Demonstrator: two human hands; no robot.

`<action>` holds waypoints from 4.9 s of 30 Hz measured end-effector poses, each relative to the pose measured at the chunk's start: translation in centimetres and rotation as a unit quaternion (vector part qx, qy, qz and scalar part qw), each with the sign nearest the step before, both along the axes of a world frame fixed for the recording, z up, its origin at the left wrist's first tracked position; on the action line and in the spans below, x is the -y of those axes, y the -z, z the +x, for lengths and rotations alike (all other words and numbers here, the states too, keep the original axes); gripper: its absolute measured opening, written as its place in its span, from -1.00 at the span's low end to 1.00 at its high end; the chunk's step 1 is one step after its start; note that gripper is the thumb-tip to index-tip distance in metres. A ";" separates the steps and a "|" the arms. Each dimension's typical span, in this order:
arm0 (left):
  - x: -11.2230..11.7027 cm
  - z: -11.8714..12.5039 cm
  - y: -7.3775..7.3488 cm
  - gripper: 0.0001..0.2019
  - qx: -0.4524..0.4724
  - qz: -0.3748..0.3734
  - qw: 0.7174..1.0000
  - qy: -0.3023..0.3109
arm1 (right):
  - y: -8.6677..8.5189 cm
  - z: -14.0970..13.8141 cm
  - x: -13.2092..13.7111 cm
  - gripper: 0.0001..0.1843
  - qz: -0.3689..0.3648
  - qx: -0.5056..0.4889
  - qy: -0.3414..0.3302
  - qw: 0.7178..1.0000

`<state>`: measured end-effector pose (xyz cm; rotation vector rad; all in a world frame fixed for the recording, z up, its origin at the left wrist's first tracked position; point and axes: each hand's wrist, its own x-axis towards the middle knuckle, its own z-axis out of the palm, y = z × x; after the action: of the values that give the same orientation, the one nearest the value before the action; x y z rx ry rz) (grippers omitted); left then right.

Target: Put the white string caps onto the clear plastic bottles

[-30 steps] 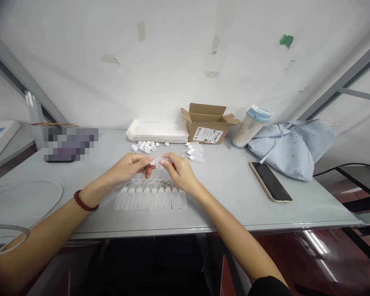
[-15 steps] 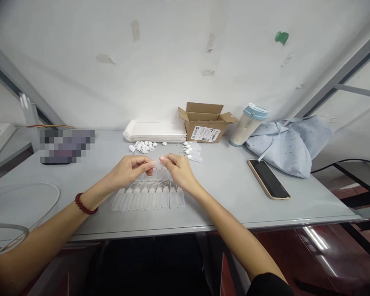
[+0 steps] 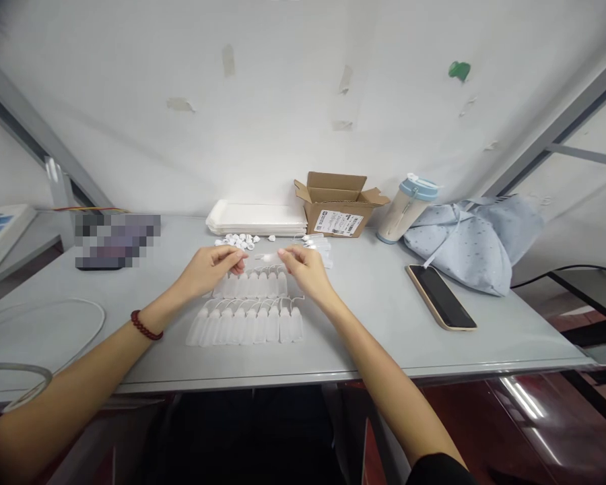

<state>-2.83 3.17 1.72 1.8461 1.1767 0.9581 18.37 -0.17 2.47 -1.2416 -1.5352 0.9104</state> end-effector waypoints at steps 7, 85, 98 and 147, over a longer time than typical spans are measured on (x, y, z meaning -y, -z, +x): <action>-2.9 -2.6 1.1 -0.76 -0.162 0.105 0.971 -0.140 | -0.9 3.9 -1.4 -0.80 -0.041 0.034 0.072 0.996; -0.3 -0.2 0.0 -0.71 0.063 -0.090 0.994 -0.002 | 1.7 0.5 -0.5 -0.78 -0.005 0.306 0.020 0.952; 3.1 1.7 -1.5 -0.78 0.128 0.025 0.991 0.029 | 2.0 -0.5 0.8 -0.84 0.195 0.255 -0.002 0.947; 2.6 1.2 -1.9 -0.55 0.013 -0.071 0.994 0.080 | 0.6 -0.8 1.6 -0.73 0.071 0.061 -0.077 0.993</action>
<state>-1.68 0.55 3.60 1.7792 1.0368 0.7864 17.53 -1.81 1.85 -1.1062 -1.7801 0.8199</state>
